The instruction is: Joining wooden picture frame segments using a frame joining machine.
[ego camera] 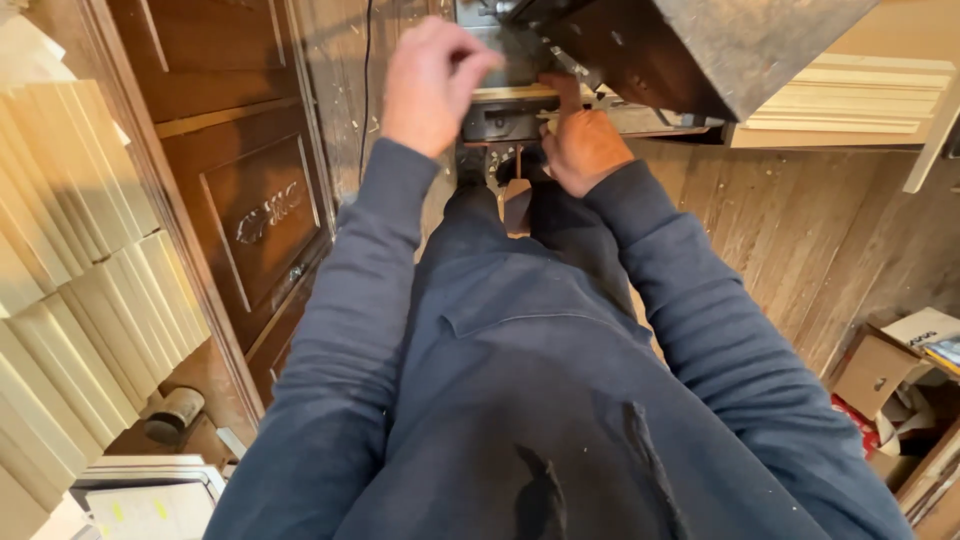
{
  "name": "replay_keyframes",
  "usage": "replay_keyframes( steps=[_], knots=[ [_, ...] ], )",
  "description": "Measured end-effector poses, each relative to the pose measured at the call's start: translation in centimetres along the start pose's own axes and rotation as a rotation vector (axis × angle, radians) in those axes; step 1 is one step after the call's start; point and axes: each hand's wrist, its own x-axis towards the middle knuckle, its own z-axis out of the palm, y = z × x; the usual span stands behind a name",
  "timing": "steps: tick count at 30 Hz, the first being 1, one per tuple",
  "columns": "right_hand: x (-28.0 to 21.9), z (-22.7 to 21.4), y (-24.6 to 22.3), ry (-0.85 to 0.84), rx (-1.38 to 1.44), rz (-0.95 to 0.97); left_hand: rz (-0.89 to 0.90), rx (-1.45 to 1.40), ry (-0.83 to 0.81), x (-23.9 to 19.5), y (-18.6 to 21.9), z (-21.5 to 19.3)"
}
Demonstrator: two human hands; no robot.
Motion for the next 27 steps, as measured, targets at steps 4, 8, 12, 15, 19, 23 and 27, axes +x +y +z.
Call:
replay_keyframes(
  steps=[4,8,12,15,19,23,27],
  knots=[
    [0.0,-1.3,-2.1,-0.008,-0.053,-0.048,-0.195,-0.244,0.199,-4.2,-2.4,-3.7],
    [0.1,-2.2,-2.9,-0.165,0.138,0.166,-0.324,-0.358,0.241,-9.1,-6.2,-4.7],
    [-0.2,-0.1,0.6,-0.059,-0.11,-0.041,-0.566,-0.369,0.205,-13.6,-6.2,-5.1],
    [0.4,-1.5,-0.3,-0.049,-0.101,-0.123,-0.577,-0.352,0.216,-17.1,-7.6,-2.7],
    [-0.2,-2.8,-2.2,-0.267,0.083,0.188,-0.657,-0.282,0.016,-22.8,-6.4,1.8],
    [0.1,-0.9,0.9,-0.132,-0.093,-0.048,-0.638,-0.052,-0.35,-26.1,-3.4,6.7],
    [0.0,-1.1,0.2,-0.128,-0.075,-0.054,-0.648,0.117,-0.506,-27.9,-1.3,8.5]
  ],
)
